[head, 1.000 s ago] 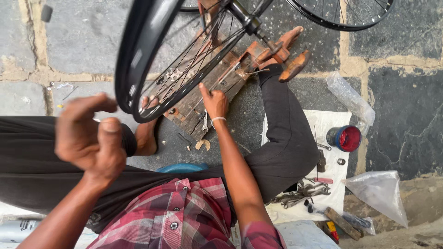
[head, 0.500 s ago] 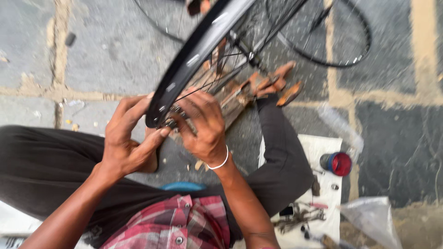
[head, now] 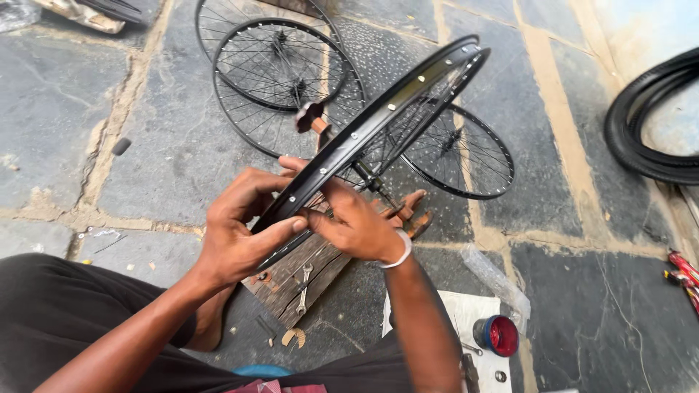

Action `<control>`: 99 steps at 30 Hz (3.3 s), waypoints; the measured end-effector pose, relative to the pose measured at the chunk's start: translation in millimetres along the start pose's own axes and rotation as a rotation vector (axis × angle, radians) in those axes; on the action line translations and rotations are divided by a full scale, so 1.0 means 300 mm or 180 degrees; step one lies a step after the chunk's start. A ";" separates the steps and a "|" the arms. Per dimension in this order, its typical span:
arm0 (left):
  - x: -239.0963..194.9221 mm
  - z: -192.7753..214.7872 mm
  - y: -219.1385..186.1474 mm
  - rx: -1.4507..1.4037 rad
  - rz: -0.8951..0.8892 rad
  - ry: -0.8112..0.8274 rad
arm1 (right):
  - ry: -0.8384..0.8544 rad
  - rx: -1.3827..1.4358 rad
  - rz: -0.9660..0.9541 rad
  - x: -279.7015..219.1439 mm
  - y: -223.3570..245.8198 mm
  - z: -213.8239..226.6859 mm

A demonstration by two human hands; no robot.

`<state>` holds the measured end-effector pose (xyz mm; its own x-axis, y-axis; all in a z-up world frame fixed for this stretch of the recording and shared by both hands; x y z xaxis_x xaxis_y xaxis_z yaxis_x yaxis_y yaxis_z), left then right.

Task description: The person sits on the floor and uses a wrench to tighten the spokes on a bicycle wheel mounted on a wooden stand. They rotate the wheel to access different sections and continue tightening the spokes with the wrench.

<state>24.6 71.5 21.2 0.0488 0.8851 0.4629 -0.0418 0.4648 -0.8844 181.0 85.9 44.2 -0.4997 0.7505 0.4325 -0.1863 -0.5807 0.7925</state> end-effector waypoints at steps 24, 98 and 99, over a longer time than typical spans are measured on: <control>0.045 -0.039 -0.047 -0.0272 0.0072 -0.0027 | -0.0701 -0.1367 -0.0270 0.017 -0.015 0.061; -0.650 0.130 0.822 0.0566 0.3823 -0.0396 | -0.1829 -0.2005 -0.1141 -0.683 -0.952 -0.564; -0.655 0.123 0.821 0.0520 0.3883 -0.0400 | -0.1803 -0.2012 -0.1151 -0.680 -0.954 -0.566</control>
<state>-32.1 13.0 -285.2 -0.2050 0.7335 -0.6480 -0.1171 -0.6757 -0.7278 192.6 45.4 -343.8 0.1365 0.8654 0.4822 -0.7612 -0.2199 0.6101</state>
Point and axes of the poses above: each hand's wrist, its own x-axis towards the middle knuckle, its own z-axis out of the back of the hand, y = z × x, the point moved 7 cm from there along x, towards the middle knuckle, and after that the axes turned 7 degrees about -y, right-handed, at the moved point
